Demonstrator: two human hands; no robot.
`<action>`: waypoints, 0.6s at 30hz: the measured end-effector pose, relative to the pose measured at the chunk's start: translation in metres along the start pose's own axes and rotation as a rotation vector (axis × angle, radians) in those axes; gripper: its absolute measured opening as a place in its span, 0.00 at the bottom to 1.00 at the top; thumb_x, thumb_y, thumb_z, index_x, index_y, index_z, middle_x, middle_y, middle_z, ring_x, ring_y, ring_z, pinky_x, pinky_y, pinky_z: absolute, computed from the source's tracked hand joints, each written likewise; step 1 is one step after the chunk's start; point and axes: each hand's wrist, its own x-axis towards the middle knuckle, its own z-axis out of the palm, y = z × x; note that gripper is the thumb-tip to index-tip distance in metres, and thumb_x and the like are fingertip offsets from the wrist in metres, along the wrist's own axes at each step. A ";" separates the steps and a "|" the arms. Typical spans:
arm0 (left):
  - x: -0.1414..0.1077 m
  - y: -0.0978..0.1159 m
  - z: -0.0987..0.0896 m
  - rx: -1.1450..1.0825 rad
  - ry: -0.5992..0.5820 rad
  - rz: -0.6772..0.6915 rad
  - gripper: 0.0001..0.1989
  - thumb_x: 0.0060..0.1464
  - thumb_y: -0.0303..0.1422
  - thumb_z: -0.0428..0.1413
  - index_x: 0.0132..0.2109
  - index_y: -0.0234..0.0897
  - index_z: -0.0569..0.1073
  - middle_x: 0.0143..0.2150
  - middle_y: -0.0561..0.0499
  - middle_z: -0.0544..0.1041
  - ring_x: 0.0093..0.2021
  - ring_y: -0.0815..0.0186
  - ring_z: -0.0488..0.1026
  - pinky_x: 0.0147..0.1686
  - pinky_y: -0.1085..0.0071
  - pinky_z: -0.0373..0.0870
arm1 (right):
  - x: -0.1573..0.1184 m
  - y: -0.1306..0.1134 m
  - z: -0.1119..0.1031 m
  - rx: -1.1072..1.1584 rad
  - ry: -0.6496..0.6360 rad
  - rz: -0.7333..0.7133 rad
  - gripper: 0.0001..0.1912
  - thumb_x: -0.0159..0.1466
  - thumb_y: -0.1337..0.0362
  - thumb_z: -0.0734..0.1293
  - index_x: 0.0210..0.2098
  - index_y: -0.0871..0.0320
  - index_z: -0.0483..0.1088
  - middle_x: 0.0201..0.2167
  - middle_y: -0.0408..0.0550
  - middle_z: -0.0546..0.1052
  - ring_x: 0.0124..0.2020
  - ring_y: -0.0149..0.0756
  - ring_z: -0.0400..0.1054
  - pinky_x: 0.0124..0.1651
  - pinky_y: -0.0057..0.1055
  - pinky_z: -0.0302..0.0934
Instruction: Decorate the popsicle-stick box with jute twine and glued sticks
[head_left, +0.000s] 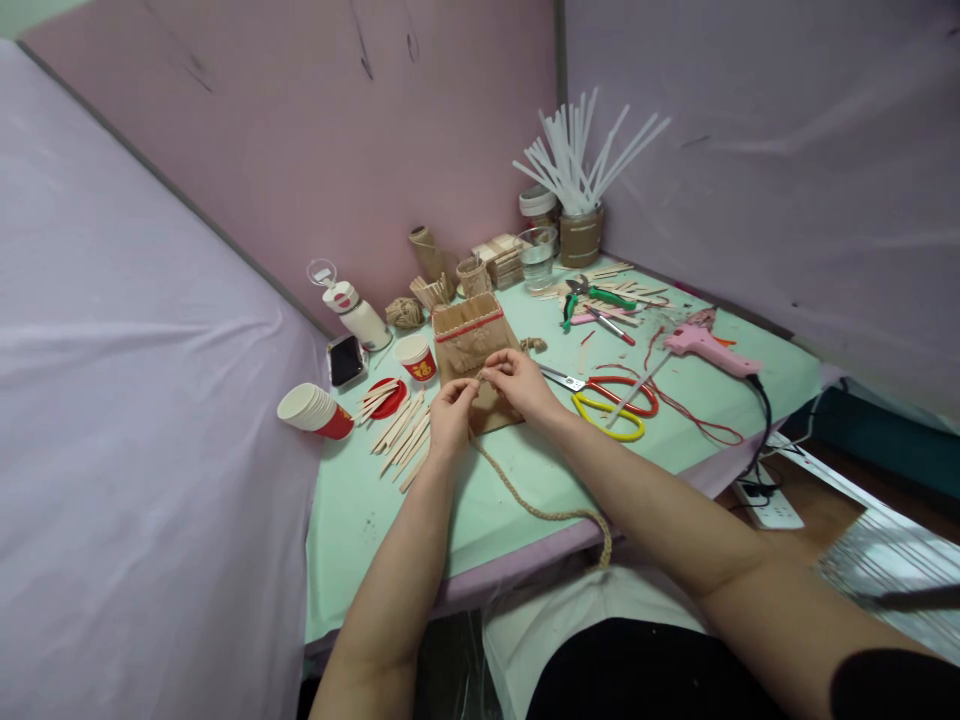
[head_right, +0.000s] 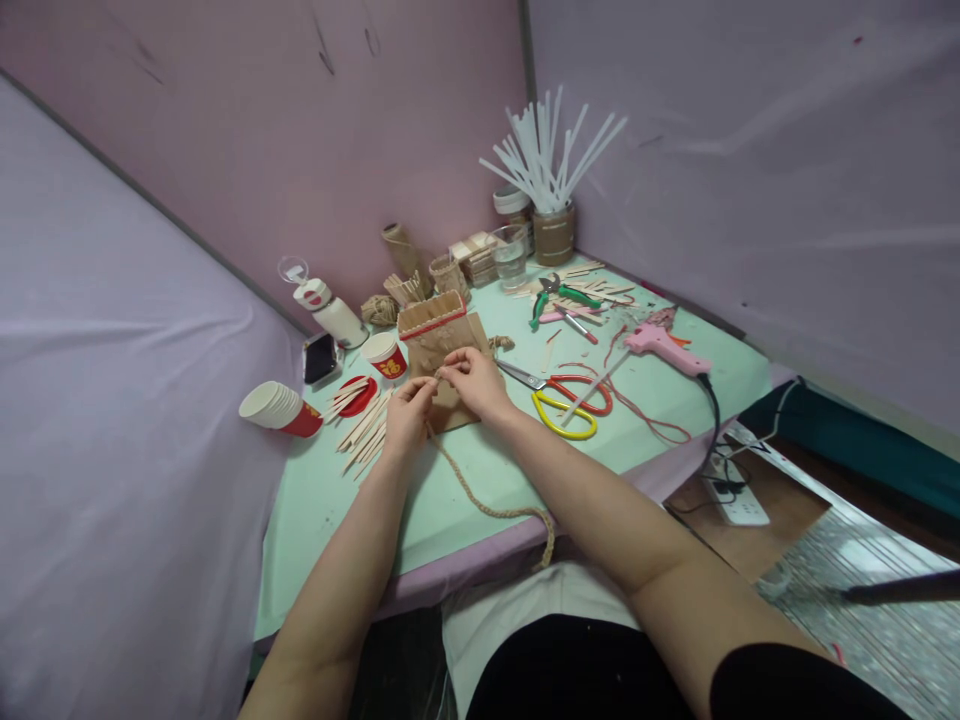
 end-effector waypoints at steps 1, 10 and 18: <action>0.000 0.000 0.000 -0.041 -0.013 -0.024 0.13 0.40 0.38 0.62 0.31 0.33 0.72 0.23 0.57 0.66 0.18 0.78 0.53 0.18 0.77 0.47 | 0.000 -0.001 0.000 0.026 -0.011 0.010 0.11 0.51 0.60 0.67 0.33 0.57 0.66 0.24 0.39 0.72 0.22 0.27 0.63 0.28 0.25 0.57; -0.001 0.003 0.001 -0.214 -0.109 -0.065 0.15 0.37 0.37 0.65 0.31 0.33 0.72 0.23 0.57 0.65 0.17 0.80 0.51 0.17 0.78 0.43 | 0.001 0.002 -0.001 -0.026 0.011 -0.058 0.09 0.52 0.60 0.66 0.30 0.57 0.66 0.25 0.40 0.72 0.25 0.28 0.65 0.30 0.26 0.58; 0.002 -0.003 0.000 -0.085 0.060 0.117 0.10 0.41 0.36 0.62 0.31 0.34 0.74 0.27 0.54 0.71 0.26 0.74 0.63 0.26 0.77 0.57 | -0.003 0.004 0.000 -0.240 0.040 -0.217 0.10 0.56 0.57 0.64 0.28 0.56 0.73 0.30 0.45 0.75 0.32 0.33 0.66 0.37 0.30 0.60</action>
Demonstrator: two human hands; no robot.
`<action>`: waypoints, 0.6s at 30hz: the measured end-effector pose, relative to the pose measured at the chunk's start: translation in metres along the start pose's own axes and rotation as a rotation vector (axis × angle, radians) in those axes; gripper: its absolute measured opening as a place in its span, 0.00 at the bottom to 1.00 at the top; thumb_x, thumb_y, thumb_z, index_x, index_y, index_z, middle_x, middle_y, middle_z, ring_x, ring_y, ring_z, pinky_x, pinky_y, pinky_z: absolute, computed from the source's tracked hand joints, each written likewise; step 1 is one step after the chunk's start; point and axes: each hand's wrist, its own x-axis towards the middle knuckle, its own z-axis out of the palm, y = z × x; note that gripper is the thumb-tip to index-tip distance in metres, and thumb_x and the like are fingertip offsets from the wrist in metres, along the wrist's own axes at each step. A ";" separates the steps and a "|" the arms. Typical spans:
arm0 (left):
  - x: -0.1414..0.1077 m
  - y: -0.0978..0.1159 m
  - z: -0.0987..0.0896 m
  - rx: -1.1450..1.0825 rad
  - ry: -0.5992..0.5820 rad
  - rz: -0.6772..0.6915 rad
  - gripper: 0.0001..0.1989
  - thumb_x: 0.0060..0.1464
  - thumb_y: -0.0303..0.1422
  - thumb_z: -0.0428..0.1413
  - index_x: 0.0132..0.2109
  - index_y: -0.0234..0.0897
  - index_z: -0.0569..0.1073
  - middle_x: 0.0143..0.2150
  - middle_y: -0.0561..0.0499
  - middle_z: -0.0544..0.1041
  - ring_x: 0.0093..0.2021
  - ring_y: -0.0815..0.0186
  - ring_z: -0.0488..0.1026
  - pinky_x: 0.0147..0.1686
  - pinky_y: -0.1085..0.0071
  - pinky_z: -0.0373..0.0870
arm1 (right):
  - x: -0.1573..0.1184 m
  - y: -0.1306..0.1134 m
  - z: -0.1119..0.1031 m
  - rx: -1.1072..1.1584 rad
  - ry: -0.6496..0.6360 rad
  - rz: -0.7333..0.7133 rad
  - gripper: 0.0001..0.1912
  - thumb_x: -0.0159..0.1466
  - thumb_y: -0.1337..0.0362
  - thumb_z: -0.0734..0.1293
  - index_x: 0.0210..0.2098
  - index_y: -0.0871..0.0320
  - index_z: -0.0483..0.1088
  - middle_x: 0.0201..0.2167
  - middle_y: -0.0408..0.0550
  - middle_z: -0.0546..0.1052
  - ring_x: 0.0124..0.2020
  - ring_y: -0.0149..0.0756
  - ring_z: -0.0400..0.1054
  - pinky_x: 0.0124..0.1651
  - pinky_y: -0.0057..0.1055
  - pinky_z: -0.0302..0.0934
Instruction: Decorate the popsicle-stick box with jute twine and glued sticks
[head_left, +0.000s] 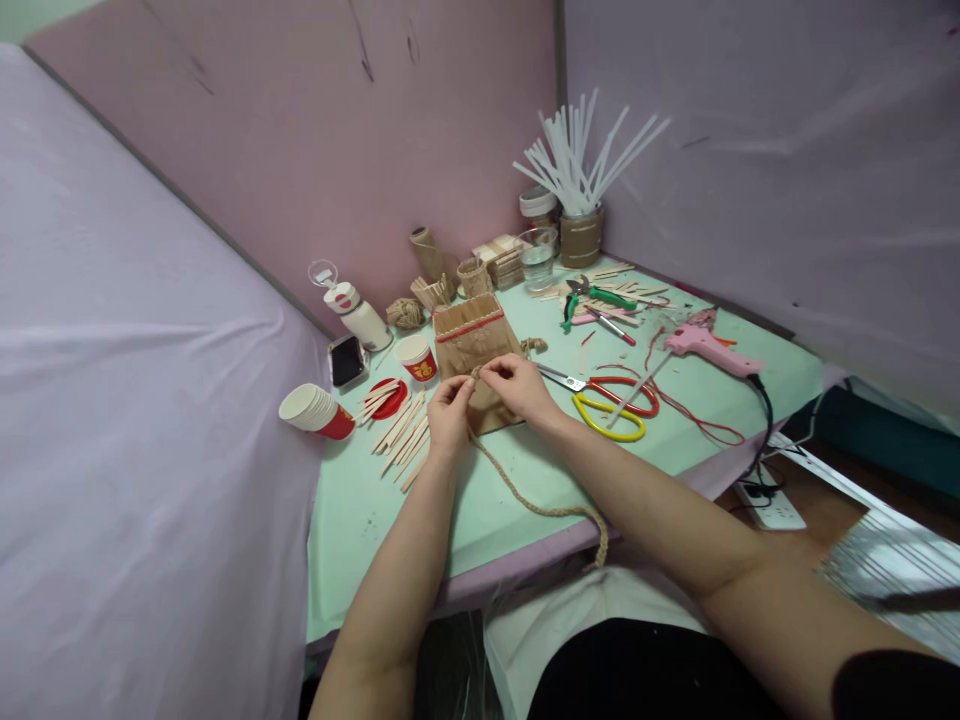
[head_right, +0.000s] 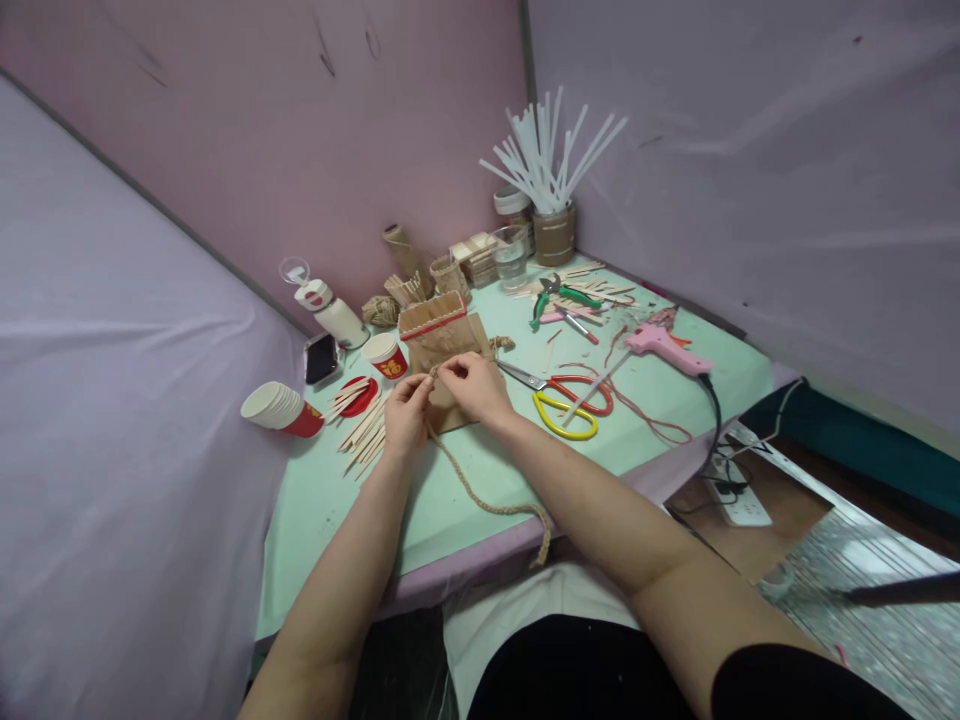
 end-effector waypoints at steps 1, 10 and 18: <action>0.000 -0.001 -0.001 0.029 0.000 0.035 0.10 0.42 0.36 0.61 0.32 0.35 0.74 0.28 0.53 0.72 0.28 0.73 0.65 0.28 0.77 0.59 | 0.000 0.000 0.000 0.000 -0.002 0.009 0.10 0.56 0.56 0.65 0.28 0.56 0.73 0.31 0.46 0.75 0.33 0.33 0.67 0.37 0.30 0.60; -0.004 0.002 -0.001 0.134 -0.027 0.044 0.10 0.44 0.37 0.59 0.33 0.35 0.74 0.29 0.52 0.73 0.28 0.72 0.65 0.26 0.77 0.59 | 0.000 0.001 0.000 0.049 -0.066 0.081 0.11 0.54 0.55 0.66 0.30 0.56 0.74 0.30 0.45 0.77 0.33 0.34 0.69 0.37 0.30 0.61; -0.002 0.012 0.002 -0.233 -0.031 -0.279 0.10 0.37 0.30 0.62 0.30 0.34 0.70 0.20 0.59 0.61 0.19 0.79 0.54 0.16 0.80 0.47 | -0.004 -0.016 -0.001 0.118 -0.101 0.088 0.08 0.54 0.59 0.65 0.29 0.58 0.72 0.29 0.44 0.76 0.33 0.32 0.68 0.37 0.28 0.60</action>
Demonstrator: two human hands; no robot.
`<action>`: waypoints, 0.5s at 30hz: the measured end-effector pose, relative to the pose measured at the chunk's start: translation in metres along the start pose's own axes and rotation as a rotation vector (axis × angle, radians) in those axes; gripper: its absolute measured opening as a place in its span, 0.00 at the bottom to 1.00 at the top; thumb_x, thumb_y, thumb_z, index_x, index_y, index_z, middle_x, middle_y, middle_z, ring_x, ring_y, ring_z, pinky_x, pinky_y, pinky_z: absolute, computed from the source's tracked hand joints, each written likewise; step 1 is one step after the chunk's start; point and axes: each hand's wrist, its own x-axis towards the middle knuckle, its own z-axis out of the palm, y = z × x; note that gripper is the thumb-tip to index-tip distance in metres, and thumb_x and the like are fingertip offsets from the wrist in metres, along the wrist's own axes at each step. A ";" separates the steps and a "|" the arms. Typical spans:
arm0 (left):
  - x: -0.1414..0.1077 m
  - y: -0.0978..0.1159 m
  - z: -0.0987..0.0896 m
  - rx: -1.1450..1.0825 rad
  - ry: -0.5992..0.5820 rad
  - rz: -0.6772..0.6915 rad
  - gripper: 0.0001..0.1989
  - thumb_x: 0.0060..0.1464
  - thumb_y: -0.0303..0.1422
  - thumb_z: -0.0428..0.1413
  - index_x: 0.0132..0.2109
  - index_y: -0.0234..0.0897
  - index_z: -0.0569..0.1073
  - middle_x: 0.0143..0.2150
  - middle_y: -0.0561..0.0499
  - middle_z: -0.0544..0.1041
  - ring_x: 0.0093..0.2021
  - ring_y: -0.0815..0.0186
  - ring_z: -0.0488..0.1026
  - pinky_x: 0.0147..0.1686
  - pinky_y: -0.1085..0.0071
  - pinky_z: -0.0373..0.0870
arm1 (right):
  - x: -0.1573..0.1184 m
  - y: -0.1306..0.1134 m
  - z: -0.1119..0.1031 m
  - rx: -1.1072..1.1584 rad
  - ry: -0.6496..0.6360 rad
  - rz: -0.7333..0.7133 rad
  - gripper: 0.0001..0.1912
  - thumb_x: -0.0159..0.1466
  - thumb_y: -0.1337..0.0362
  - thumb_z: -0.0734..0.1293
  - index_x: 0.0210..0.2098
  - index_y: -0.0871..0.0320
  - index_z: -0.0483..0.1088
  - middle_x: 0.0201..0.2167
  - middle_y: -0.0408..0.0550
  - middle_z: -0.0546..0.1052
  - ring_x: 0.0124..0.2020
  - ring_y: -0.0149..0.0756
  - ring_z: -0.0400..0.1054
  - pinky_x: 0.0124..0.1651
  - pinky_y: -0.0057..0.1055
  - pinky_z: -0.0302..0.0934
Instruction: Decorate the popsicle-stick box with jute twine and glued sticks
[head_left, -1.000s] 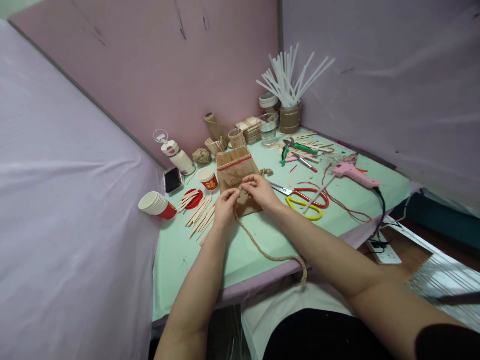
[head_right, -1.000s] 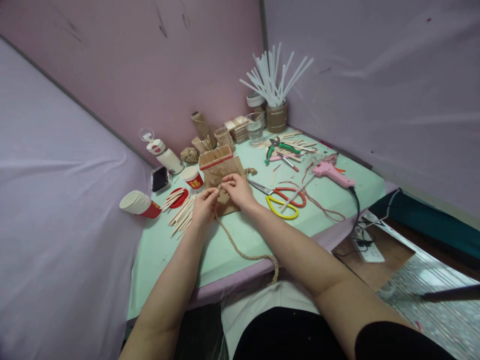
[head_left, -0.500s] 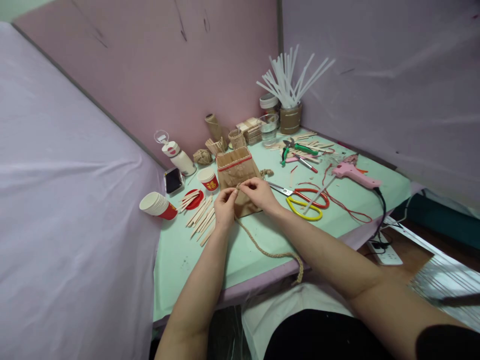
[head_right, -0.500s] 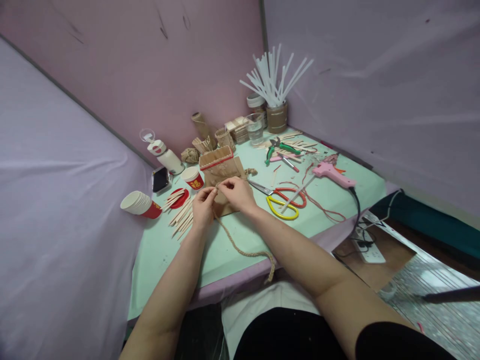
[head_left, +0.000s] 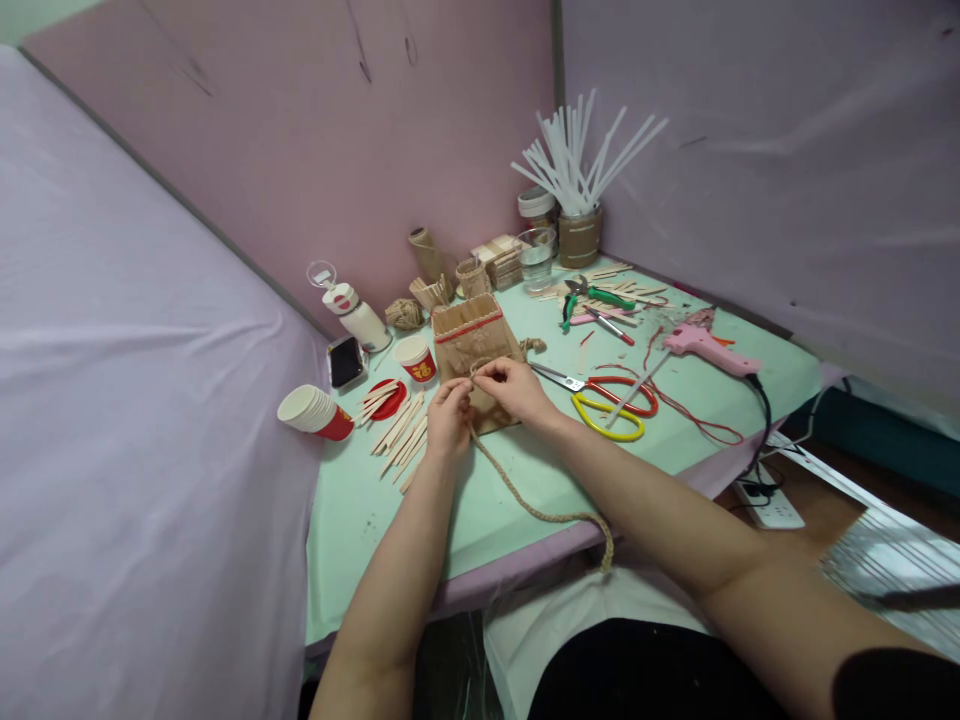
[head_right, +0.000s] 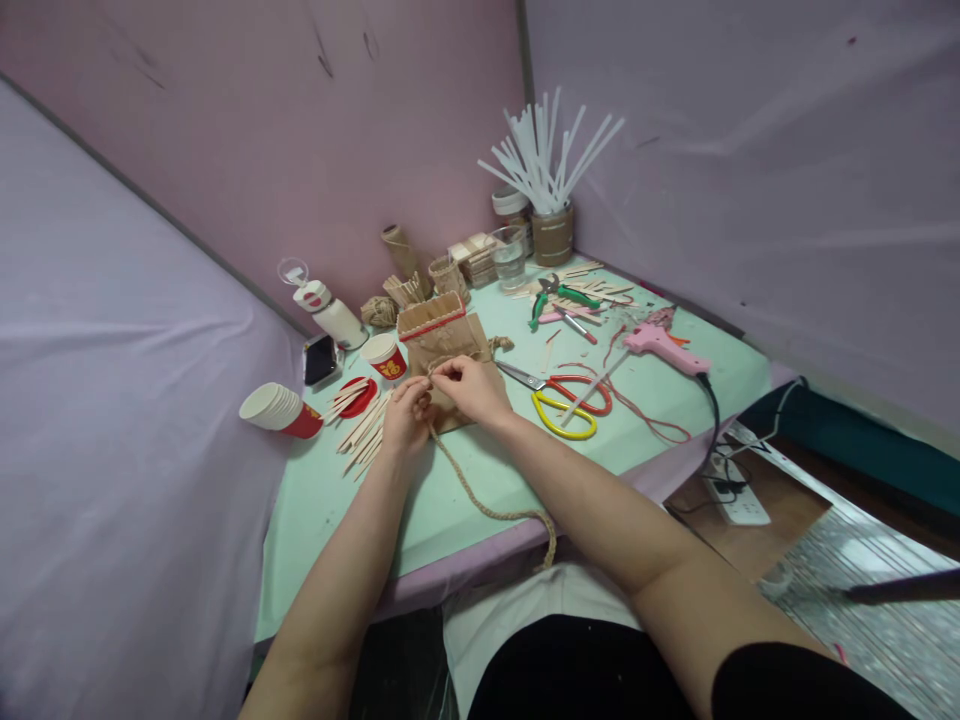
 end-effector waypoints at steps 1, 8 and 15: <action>0.001 0.001 -0.001 -0.055 -0.026 -0.031 0.10 0.37 0.29 0.62 0.30 0.34 0.69 0.21 0.59 0.61 0.19 0.79 0.54 0.16 0.80 0.47 | -0.001 -0.002 0.000 0.003 -0.006 -0.001 0.08 0.54 0.60 0.65 0.28 0.58 0.72 0.29 0.44 0.75 0.33 0.32 0.68 0.37 0.28 0.60; 0.004 0.007 -0.006 -0.287 -0.160 -0.389 0.07 0.42 0.27 0.58 0.24 0.34 0.66 0.20 0.56 0.61 0.18 0.78 0.56 0.15 0.79 0.52 | -0.005 -0.011 -0.003 -0.100 -0.086 -0.258 0.04 0.57 0.66 0.63 0.28 0.58 0.70 0.32 0.45 0.70 0.34 0.31 0.65 0.37 0.28 0.59; -0.001 0.010 -0.003 -0.251 -0.201 -0.347 0.06 0.42 0.28 0.58 0.26 0.33 0.67 0.20 0.56 0.61 0.18 0.77 0.57 0.15 0.80 0.51 | -0.003 -0.009 -0.006 -0.100 -0.128 -0.343 0.04 0.58 0.66 0.62 0.30 0.57 0.69 0.34 0.45 0.68 0.35 0.31 0.63 0.37 0.28 0.58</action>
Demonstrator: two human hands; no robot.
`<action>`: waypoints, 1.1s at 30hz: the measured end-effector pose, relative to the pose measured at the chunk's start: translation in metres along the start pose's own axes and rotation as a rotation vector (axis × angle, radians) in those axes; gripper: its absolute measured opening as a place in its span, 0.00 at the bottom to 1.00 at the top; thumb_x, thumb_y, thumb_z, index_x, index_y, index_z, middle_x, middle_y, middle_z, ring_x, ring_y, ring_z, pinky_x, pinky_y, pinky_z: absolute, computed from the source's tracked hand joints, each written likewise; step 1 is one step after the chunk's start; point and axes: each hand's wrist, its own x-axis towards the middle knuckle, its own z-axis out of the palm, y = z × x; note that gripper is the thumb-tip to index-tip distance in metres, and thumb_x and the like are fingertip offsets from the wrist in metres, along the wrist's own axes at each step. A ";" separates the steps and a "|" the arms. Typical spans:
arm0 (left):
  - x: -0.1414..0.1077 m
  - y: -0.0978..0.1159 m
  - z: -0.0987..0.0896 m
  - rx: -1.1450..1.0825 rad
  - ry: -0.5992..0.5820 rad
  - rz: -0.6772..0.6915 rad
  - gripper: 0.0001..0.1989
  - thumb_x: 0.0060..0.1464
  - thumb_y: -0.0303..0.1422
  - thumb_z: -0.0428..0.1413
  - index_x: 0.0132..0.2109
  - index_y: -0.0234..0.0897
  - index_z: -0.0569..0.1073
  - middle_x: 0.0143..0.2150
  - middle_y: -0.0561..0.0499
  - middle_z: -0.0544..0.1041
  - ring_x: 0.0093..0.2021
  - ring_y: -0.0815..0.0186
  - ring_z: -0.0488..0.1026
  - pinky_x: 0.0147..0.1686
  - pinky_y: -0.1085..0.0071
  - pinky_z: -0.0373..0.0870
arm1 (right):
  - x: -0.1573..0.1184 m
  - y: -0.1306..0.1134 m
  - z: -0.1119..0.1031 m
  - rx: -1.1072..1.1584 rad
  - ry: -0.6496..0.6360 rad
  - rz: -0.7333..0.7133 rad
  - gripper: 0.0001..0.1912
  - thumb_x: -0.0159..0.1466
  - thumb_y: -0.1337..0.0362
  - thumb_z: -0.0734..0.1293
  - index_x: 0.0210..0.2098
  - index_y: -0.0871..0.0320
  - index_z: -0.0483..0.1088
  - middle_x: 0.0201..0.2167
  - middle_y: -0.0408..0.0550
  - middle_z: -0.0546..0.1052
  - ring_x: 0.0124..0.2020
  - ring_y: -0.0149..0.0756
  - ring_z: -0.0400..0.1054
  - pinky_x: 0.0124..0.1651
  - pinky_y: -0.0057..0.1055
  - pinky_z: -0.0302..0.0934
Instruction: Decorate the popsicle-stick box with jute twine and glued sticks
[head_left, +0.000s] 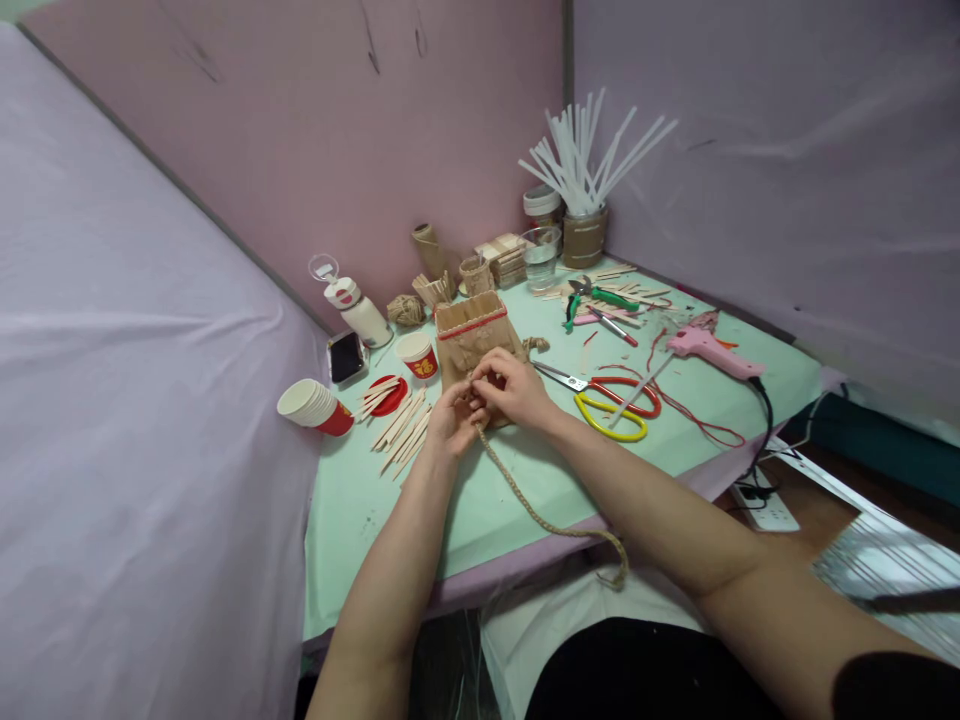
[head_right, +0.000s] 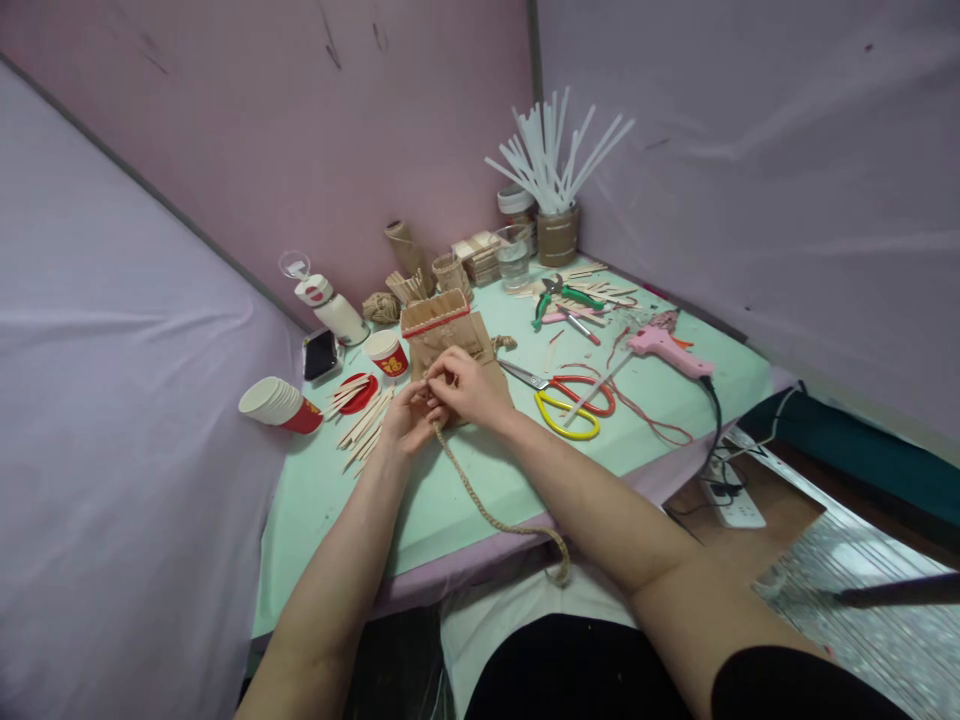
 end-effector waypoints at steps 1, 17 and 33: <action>-0.001 -0.001 0.002 0.029 -0.003 0.061 0.06 0.42 0.27 0.59 0.27 0.33 0.67 0.21 0.56 0.62 0.19 0.78 0.58 0.15 0.80 0.50 | 0.001 0.001 0.000 0.026 0.015 0.050 0.04 0.58 0.65 0.62 0.29 0.58 0.68 0.33 0.44 0.68 0.34 0.30 0.63 0.36 0.28 0.57; 0.003 -0.005 -0.003 0.103 0.021 0.284 0.11 0.40 0.32 0.65 0.30 0.33 0.70 0.22 0.57 0.62 0.20 0.79 0.56 0.15 0.82 0.48 | 0.003 0.004 0.000 -0.001 0.026 0.106 0.04 0.56 0.64 0.65 0.29 0.58 0.69 0.31 0.44 0.67 0.29 0.28 0.60 0.34 0.27 0.57; 0.009 -0.010 -0.011 0.590 0.118 0.610 0.12 0.42 0.32 0.61 0.36 0.35 0.71 0.30 0.53 0.73 0.29 0.73 0.69 0.30 0.75 0.63 | 0.006 0.013 -0.005 0.011 0.076 0.211 0.10 0.55 0.58 0.65 0.25 0.58 0.69 0.25 0.43 0.71 0.29 0.30 0.62 0.33 0.28 0.55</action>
